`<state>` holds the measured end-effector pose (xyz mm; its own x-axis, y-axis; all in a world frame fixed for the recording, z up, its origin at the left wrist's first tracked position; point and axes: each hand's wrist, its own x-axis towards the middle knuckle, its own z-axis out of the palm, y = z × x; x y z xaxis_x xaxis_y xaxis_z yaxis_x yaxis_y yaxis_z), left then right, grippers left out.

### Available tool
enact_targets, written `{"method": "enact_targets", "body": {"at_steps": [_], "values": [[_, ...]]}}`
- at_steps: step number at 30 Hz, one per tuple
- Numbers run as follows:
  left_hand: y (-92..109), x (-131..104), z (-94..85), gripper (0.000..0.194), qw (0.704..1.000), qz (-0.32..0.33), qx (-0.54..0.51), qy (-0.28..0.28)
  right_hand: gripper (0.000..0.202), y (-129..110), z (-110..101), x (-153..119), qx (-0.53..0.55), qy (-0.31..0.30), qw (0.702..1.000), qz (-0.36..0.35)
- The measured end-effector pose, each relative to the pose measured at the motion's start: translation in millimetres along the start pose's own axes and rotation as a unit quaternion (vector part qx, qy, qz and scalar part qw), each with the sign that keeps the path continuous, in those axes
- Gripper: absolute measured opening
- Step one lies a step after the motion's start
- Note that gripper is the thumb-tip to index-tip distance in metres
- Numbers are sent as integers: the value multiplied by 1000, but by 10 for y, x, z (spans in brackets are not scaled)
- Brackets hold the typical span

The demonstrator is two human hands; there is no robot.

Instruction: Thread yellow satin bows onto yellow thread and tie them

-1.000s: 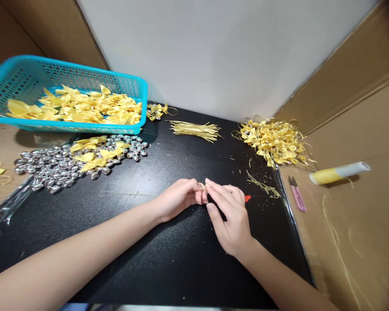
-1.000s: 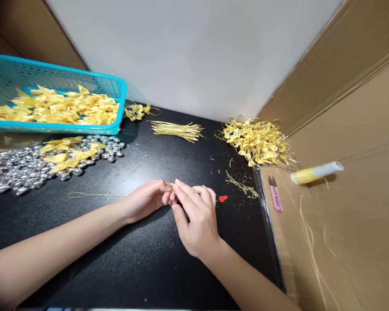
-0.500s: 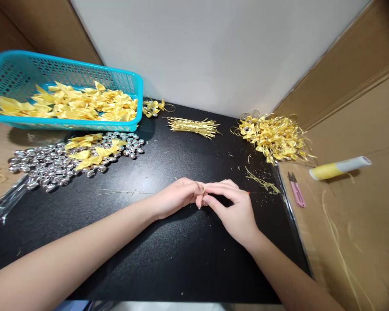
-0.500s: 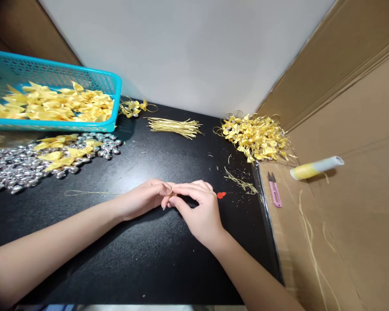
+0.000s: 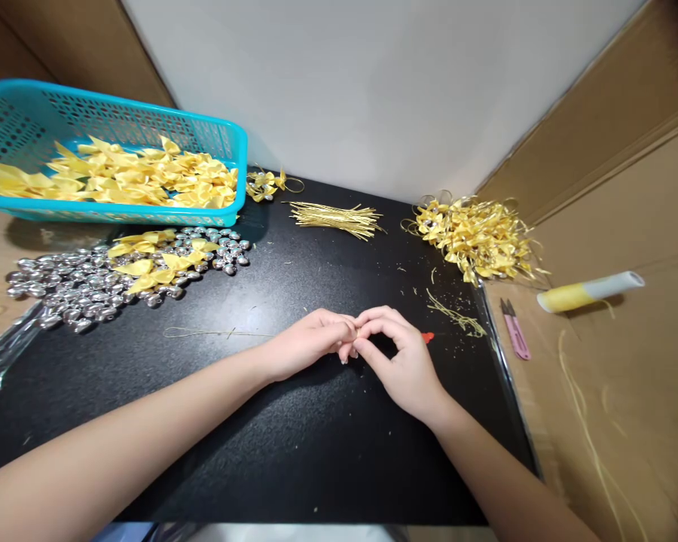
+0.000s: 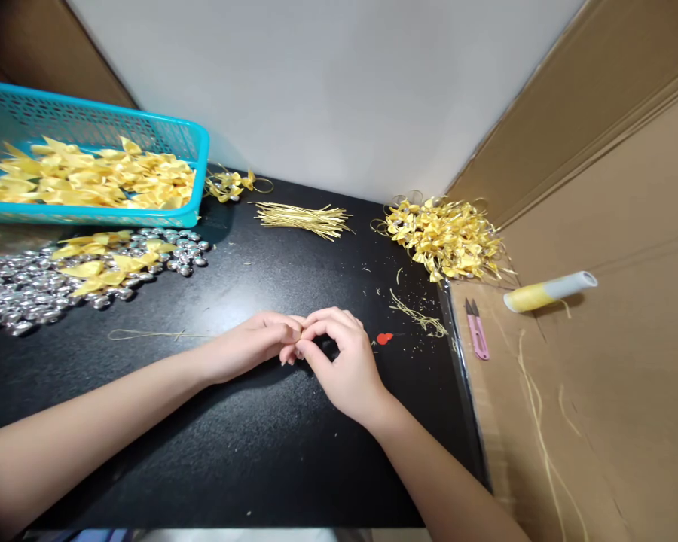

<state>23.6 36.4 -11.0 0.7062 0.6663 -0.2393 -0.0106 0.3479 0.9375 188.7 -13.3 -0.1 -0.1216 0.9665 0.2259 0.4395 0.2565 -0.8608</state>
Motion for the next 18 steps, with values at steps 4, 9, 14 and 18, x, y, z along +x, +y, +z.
{"method": "enact_targets", "body": {"at_steps": [4, 9, 14, 18], "values": [[10, -1, 17, 25, 1000, -3, -8, 10, 13, 9, -37, 1, 11, -27, 1000, -9], [20, -12, 37, 20, 998, -26, -35, 44, 12, 78, -94, 7, 64, -11, 998, 18], [52, -23, 51, 21, 997, -35, -9, 67, 19, 135, -107, 30, 173, -23, 982, 78], [56, -21, 55, 20, 997, -28, 12, 69, 22, 149, -118, 44, 218, -38, 967, 129]]}}
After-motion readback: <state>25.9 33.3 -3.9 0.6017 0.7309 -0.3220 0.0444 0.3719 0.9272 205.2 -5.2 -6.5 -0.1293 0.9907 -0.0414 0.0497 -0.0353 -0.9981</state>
